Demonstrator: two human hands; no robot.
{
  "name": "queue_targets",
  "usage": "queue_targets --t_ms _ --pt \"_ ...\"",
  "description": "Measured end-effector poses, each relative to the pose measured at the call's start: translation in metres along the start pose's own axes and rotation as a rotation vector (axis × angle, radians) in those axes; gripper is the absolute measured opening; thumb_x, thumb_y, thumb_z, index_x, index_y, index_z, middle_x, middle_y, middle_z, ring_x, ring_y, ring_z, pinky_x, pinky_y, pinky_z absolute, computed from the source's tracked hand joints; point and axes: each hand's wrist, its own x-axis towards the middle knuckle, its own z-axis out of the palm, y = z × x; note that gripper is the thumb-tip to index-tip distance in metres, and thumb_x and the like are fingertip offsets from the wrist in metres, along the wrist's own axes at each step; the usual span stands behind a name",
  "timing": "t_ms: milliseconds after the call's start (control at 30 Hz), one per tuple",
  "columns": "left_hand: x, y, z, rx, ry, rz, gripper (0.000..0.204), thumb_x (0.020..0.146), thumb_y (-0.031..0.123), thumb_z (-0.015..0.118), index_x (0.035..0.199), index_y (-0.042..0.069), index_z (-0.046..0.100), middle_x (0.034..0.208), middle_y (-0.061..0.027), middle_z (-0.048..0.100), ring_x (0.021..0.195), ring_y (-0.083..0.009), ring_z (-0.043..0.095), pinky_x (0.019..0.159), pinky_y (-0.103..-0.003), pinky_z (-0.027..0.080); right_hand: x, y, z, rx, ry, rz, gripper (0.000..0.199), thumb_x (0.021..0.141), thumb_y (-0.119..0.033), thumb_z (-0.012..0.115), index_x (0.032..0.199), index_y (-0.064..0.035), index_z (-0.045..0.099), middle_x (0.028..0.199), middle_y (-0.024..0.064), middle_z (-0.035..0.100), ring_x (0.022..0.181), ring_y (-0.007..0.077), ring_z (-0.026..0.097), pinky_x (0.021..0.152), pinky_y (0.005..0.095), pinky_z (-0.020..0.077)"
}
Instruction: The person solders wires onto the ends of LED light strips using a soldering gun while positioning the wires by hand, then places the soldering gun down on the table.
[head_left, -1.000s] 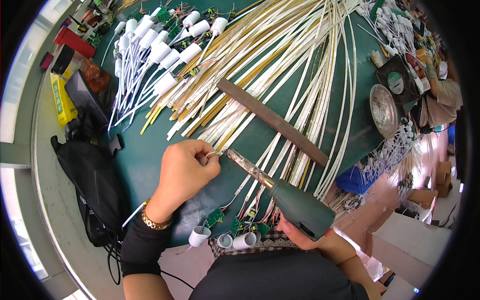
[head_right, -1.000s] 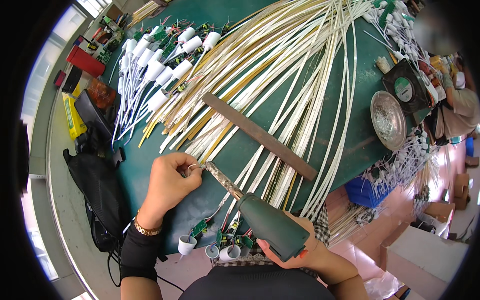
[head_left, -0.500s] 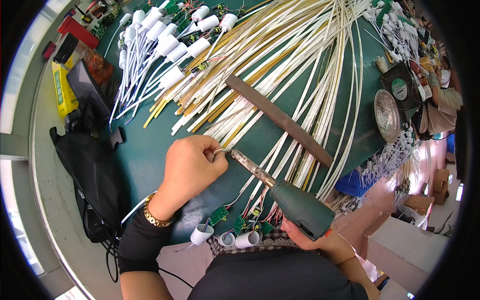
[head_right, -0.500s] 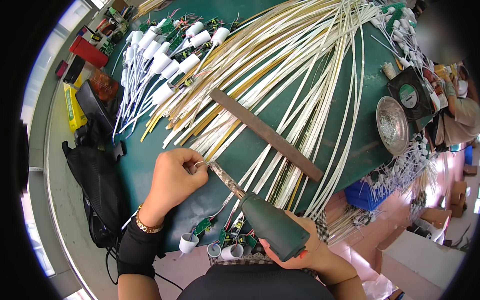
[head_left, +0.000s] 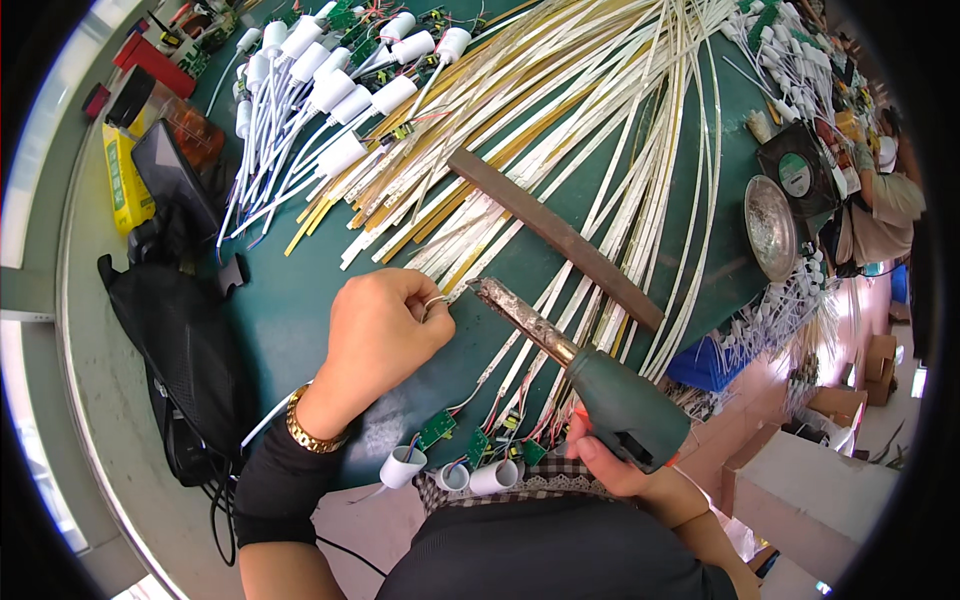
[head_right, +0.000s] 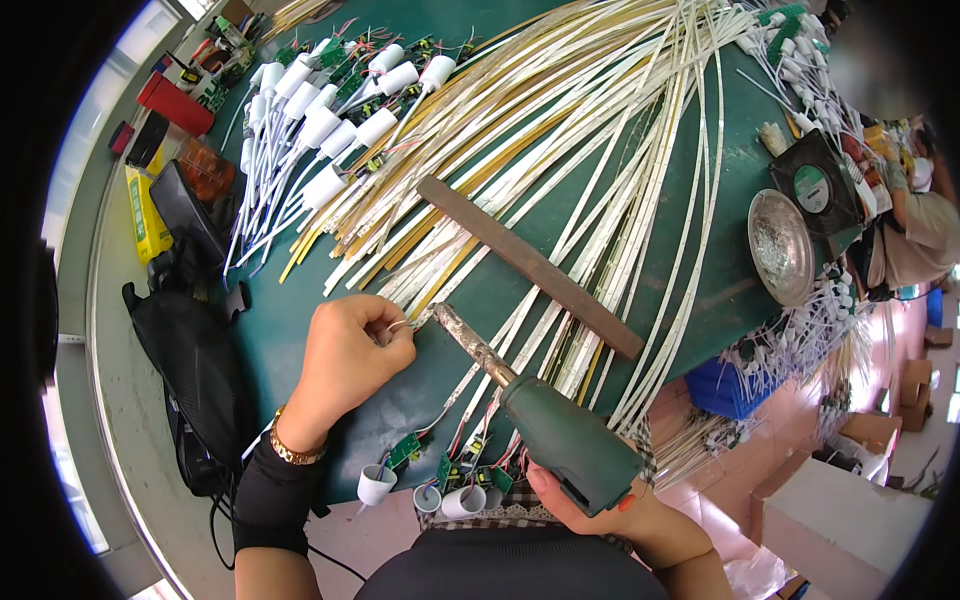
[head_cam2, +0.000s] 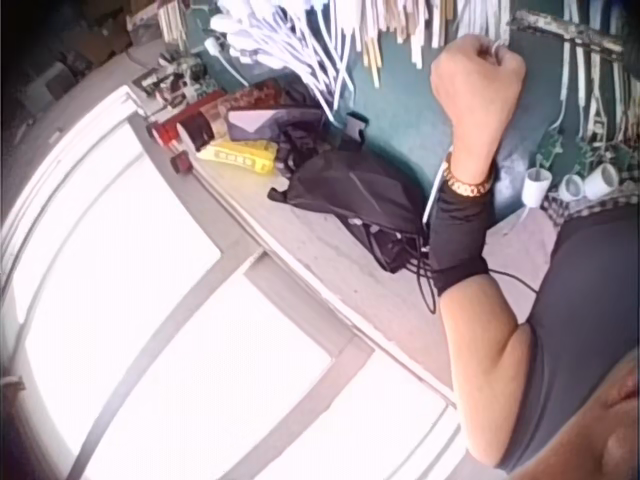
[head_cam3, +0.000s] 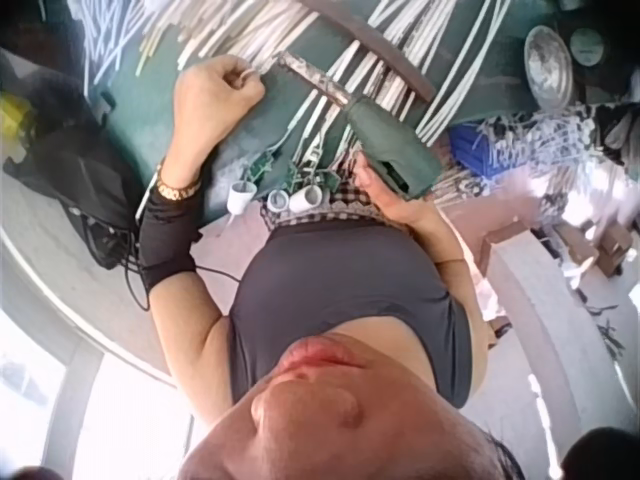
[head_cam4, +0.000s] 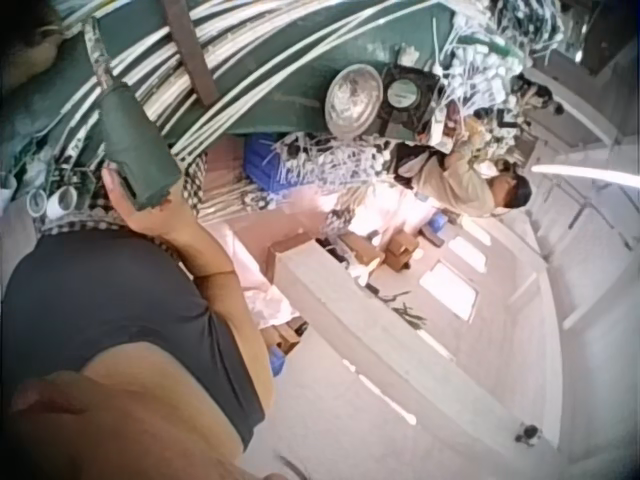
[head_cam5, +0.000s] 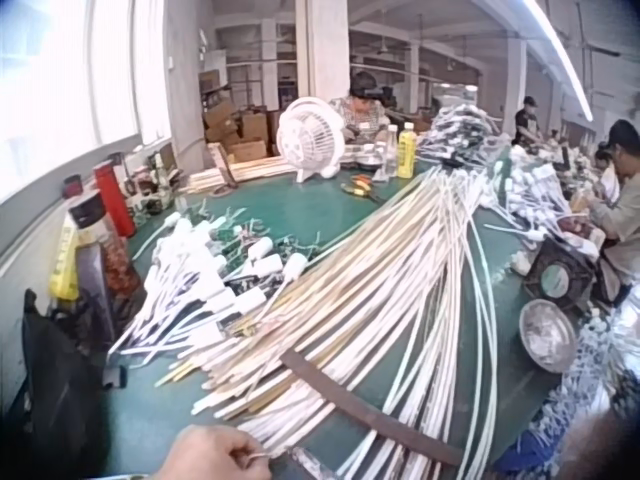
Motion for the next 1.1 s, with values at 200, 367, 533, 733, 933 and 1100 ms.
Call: queue_targets --t_ms 200,367,533,733,933,1100 --pt "0.000 0.003 -0.001 -0.009 -0.023 -0.029 0.009 0.070 0.008 0.067 0.071 -0.001 0.067 0.058 -0.0096 0.060 0.053 -0.0181 0.057 0.054 -0.030 0.047 0.002 -0.001 0.000 0.046 -0.012 0.051 0.023 0.090 -0.012 0.061 0.110 -0.0030 0.053 0.089 0.0062 0.058 0.076 0.0124 0.061 0.068 0.0286 0.0520" --pt "0.000 0.004 -0.002 -0.002 -0.052 -0.041 0.011 0.072 0.005 0.068 0.074 -0.005 0.066 0.061 -0.0100 0.061 0.055 -0.0121 0.055 0.055 -0.027 0.046 0.001 0.004 0.000 0.041 -0.002 0.029 0.023 0.090 -0.009 0.060 0.112 -0.0039 0.053 0.090 0.0067 0.058 0.075 0.0123 0.060 0.068 0.0284 0.0522" --pt "-0.001 0.002 0.000 -0.020 0.010 -0.004 0.007 0.068 0.009 0.067 0.068 0.002 0.067 0.057 -0.0093 0.058 0.051 -0.0243 0.058 0.052 -0.034 0.046 0.002 0.004 0.000 0.067 -0.015 0.004 0.025 0.090 -0.007 0.059 0.113 -0.0039 0.052 0.090 0.0078 0.058 0.075 0.0131 0.060 0.068 0.0298 0.0534" --pt "-0.001 0.005 -0.002 0.017 -0.058 -0.023 0.008 0.073 0.004 0.067 0.073 -0.003 0.064 0.062 -0.0089 0.059 0.055 -0.0134 0.054 0.055 -0.028 0.046 0.002 0.006 -0.002 0.063 -0.040 0.013 0.025 0.089 -0.007 0.059 0.113 -0.0030 0.051 0.090 0.0081 0.058 0.076 0.0132 0.060 0.068 0.0295 0.0537" --pt "-0.003 0.002 -0.002 0.032 -0.055 0.019 0.006 0.075 0.004 0.066 0.076 -0.001 0.063 0.065 -0.0094 0.060 0.055 -0.0149 0.055 0.055 -0.029 0.046 0.008 -0.004 -0.002 0.092 -0.036 0.064 0.022 0.089 -0.010 0.060 0.109 -0.0023 0.052 0.089 0.0070 0.058 0.076 0.0128 0.060 0.068 0.0292 0.0533" --pt "-0.002 0.002 -0.002 0.043 -0.058 0.036 0.006 0.075 0.004 0.065 0.077 -0.001 0.062 0.066 -0.0106 0.060 0.056 -0.0175 0.056 0.055 -0.030 0.046 0.006 -0.002 0.000 0.136 -0.018 0.112 0.016 0.090 -0.013 0.061 0.099 -0.0029 0.054 0.087 0.0059 0.058 0.073 0.0124 0.060 0.067 0.0286 0.0525"
